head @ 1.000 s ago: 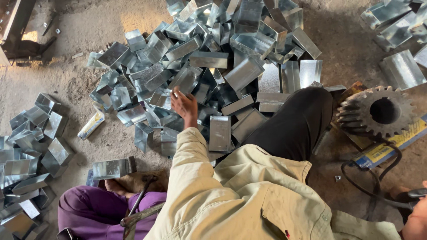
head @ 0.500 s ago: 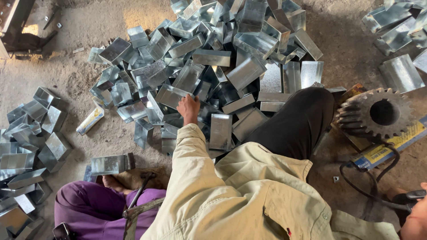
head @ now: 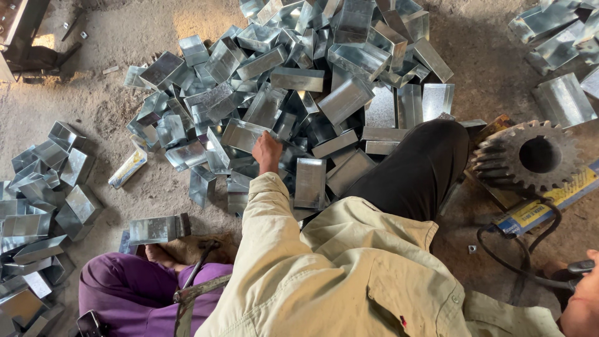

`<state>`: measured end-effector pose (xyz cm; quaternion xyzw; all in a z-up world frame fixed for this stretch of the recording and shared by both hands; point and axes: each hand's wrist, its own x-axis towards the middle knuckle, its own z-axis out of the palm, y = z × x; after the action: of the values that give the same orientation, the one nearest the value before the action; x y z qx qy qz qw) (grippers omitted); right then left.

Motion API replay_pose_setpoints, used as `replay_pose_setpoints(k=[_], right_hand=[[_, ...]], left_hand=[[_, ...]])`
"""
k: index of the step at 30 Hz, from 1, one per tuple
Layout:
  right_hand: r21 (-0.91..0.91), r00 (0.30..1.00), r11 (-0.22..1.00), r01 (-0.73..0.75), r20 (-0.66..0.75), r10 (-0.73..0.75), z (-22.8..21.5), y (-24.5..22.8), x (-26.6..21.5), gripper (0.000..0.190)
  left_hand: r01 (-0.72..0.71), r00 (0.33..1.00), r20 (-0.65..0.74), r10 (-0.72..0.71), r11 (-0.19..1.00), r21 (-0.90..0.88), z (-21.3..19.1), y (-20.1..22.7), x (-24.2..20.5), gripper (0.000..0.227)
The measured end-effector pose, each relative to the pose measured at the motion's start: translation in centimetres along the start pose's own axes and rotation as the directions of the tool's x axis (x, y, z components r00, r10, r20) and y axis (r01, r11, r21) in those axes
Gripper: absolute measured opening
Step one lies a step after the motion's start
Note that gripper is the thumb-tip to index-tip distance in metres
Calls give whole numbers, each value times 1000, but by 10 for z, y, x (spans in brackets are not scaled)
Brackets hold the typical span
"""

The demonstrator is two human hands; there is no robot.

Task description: The person sits on the floor and uses a handheld welding tool to weld small rectangular metal pieces onto a larger gear-shaped metal object. The person repeatedly picks up metal pieces from a pile, positions them on the gear, and applies the welding tool, creating bright sparks.

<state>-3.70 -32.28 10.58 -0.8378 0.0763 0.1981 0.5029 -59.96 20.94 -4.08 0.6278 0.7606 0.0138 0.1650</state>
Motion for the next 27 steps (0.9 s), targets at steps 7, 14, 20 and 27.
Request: replay_pose_setpoints(k=[7,14,20,27], right_hand=[[-103,996,992,72,-37,-76,-7,4,-4,24],[-205,980,959,197,78,-185,-10,17,34,27],[-194,989,970,147,47,-140,-5,4,15,36],[-470,973,877,99,-140,-185,-2,2,9,48]], left_hand=[[121,992,42,-118,990,-72,-22,22,-8,58],[342,929,200,-312,929,-139,-31,41,-8,74],[370,922,88,-377,791,-487,17,27,31,60],[104,981,80,-176,132,-986,16,56,9,38]])
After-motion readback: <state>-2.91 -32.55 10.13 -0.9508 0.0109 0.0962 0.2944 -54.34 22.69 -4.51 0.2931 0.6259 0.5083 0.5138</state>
